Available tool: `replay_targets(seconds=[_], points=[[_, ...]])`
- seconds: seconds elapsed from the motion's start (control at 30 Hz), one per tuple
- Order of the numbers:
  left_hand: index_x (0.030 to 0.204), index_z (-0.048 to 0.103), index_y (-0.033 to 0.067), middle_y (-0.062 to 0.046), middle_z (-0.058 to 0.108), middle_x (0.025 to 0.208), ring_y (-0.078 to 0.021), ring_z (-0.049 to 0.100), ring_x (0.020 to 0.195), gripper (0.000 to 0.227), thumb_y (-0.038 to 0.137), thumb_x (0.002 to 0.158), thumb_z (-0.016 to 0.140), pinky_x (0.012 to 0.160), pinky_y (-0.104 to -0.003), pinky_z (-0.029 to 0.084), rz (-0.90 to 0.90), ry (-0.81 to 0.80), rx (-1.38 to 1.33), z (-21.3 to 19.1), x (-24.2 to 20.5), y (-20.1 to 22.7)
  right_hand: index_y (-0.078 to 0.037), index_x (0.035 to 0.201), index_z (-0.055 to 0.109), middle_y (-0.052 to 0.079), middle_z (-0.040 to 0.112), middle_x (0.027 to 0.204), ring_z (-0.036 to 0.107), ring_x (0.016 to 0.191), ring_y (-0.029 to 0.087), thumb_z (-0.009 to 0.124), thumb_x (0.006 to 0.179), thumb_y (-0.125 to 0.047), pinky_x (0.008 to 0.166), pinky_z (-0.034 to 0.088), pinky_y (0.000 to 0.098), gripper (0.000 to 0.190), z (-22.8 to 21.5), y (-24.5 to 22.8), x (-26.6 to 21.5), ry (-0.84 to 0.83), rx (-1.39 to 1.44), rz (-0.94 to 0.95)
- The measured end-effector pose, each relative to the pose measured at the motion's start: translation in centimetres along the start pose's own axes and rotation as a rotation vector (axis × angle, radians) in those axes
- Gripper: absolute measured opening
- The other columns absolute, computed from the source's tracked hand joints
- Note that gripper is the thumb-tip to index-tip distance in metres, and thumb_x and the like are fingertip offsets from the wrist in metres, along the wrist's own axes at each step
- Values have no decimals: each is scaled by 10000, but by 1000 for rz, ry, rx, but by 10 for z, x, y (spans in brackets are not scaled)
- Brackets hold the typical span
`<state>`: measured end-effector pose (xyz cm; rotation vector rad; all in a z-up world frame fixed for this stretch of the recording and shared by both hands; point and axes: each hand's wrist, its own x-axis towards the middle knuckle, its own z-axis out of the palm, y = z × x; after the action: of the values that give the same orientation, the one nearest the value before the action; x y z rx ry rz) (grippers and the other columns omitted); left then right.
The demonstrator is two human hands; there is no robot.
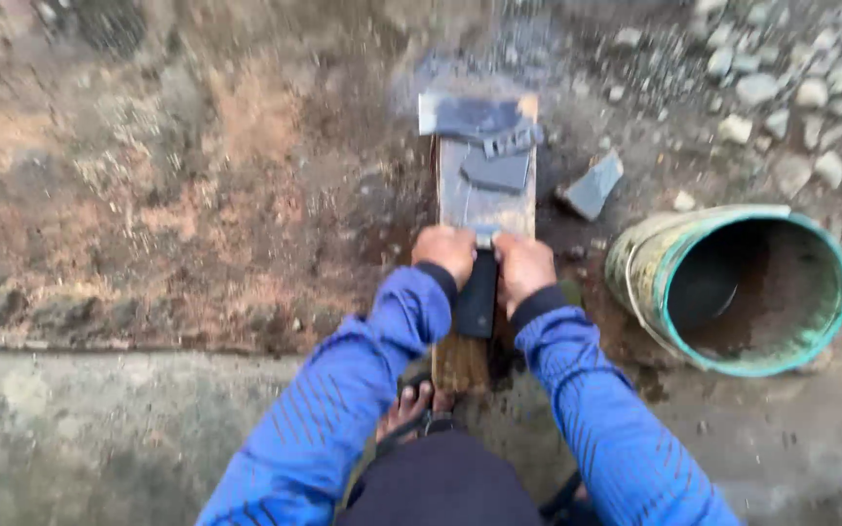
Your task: Sharpening a metal tool blade on a whetstone using water.
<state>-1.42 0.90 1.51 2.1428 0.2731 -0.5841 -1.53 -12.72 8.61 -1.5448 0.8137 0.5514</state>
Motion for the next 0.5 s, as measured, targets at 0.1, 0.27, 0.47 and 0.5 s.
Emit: replay_targets(seconds=[0.1, 0.27, 0.47, 0.5], points=[[757, 767, 136, -139, 733, 807, -349, 709, 794, 352, 364, 905, 543, 756, -486, 551, 79, 31, 23, 8, -32, -21, -71, 773, 603, 29, 545, 635, 498, 514, 182, 666, 956, -181, 474, 372, 367, 222, -9, 43, -10, 32, 152, 77], [748, 761, 130, -130, 736, 800, -314, 723, 772, 365, 382, 870, 527, 717, -448, 552, 28, -94, -53, 15, -45, -27, -69, 811, 639, 28, 582, 699, 515, 541, 147, 649, 954, -185, 505, 370, 347, 185, -9, 34, -30, -76, 220, 154], [774, 794, 152, -151, 728, 830, -374, 694, 804, 364, 352, 941, 538, 726, -511, 538, 40, 31, 56, 7, -22, -19, -105, 794, 565, 62, 431, 613, 389, 470, 250, 708, 1045, -275, 405, 263, 429, 335, -11, 44, 1, 67, 46, 173], [823, 782, 165, -151, 724, 815, -371, 698, 803, 325, 340, 918, 526, 734, -515, 540, 171, -23, 115, 13, -40, -32, -87, 775, 601, 42, 547, 662, 498, 552, 201, 687, 999, -200, 491, 370, 372, 265, -13, 60, -12, 11, 154, 93]])
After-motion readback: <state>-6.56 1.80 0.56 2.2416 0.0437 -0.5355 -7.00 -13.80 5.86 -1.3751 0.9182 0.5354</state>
